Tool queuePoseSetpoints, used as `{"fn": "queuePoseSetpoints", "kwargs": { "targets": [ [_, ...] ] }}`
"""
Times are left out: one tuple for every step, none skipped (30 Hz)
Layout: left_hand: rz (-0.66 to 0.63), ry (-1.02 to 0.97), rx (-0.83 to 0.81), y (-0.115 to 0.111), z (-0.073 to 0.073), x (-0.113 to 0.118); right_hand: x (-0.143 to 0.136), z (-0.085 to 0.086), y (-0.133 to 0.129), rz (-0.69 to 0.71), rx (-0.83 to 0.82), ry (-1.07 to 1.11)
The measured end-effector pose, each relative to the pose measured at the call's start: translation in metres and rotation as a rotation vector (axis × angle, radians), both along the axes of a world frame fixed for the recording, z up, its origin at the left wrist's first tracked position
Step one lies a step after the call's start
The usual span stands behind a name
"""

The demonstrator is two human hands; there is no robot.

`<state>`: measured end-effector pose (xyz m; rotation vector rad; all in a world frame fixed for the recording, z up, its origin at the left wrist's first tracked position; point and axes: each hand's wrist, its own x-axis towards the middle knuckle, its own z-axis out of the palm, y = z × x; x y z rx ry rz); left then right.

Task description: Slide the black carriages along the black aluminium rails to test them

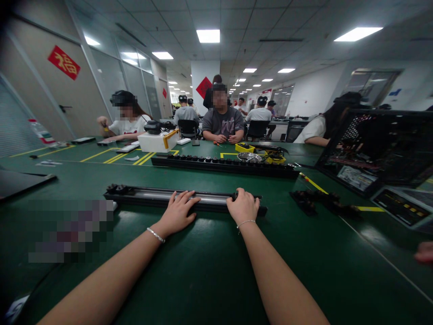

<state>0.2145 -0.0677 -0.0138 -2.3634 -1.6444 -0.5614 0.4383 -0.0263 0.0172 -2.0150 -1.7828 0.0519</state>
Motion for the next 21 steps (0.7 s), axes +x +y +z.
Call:
{"fn": "queuePoseSetpoints", "kwargs": {
  "targets": [
    [-0.001,0.0,0.0,0.0,-0.0001,-0.0001,0.0003,0.0001,0.0003,-0.002,-0.002,0.003],
    [-0.001,0.001,0.0,-0.0001,-0.0001,-0.0002,0.0005,0.0002,0.0004,-0.003,-0.003,0.007],
    [-0.001,0.001,-0.002,-0.0001,-0.0001,-0.0002,0.0008,0.0004,0.0006,-0.004,-0.003,0.01],
    [-0.002,0.001,-0.004,-0.0001,0.0,-0.0002,0.001,0.0005,0.0006,-0.003,-0.003,0.012],
    [-0.001,0.001,-0.005,-0.0001,0.0001,-0.0002,0.0012,0.0006,0.0006,-0.002,-0.004,0.014],
    [0.0,0.0,-0.006,-0.0001,0.0003,-0.0001,0.0013,0.0007,0.0006,-0.001,-0.005,0.016],
    [-0.001,0.0,-0.008,-0.0001,0.0004,0.0,0.0015,0.0008,0.0007,0.0,-0.007,0.018],
    [-0.001,-0.001,-0.009,0.0,0.0006,0.0001,0.0017,0.0007,0.0007,0.0,-0.008,0.019],
    [-0.001,-0.001,-0.012,0.0001,0.0007,0.0002,0.002,0.0005,0.0009,-0.001,-0.008,0.018],
    [-0.001,-0.002,-0.014,0.0002,0.0008,0.0003,0.0023,0.0002,0.001,-0.004,-0.005,0.016],
    [0.0,-0.004,-0.016,0.0003,0.0007,0.0004,0.0028,-0.0002,0.0012,-0.011,-0.002,0.012],
    [0.002,-0.005,-0.018,0.0005,0.0007,0.0003,0.0034,-0.0007,0.0013,-0.018,0.001,0.008],
    [0.003,-0.007,-0.018,0.0006,0.0005,0.0003,0.004,-0.0013,0.0015,-0.025,0.003,0.003],
    [0.003,-0.007,-0.018,0.0007,0.0004,0.0002,0.0047,-0.0018,0.0015,-0.031,0.003,-0.001],
    [0.001,-0.007,-0.017,0.0007,0.0003,0.0001,0.0053,-0.0023,0.0016,-0.036,0.003,-0.004],
    [0.0,-0.006,-0.015,0.0006,0.0003,0.0,0.0058,-0.0027,0.0016,-0.038,0.003,-0.006],
    [-0.003,-0.005,-0.013,0.0005,0.0004,-0.0001,0.0062,-0.003,0.0015,-0.037,0.002,-0.006],
    [-0.004,-0.005,-0.011,0.0002,0.0007,0.0,0.0066,-0.0032,0.0014,-0.038,0.001,-0.003],
    [-0.005,-0.006,-0.01,0.0,0.0009,0.0001,0.0068,-0.0033,0.0014,-0.039,0.001,0.001],
    [-0.006,-0.006,-0.011,-0.0003,0.0013,0.0003,0.0069,-0.0033,0.0014,-0.042,0.001,0.006],
    [-0.005,-0.007,-0.012,-0.0005,0.0016,0.0006,0.0071,-0.0032,0.0015,-0.044,0.0,0.012]
  ]
}}
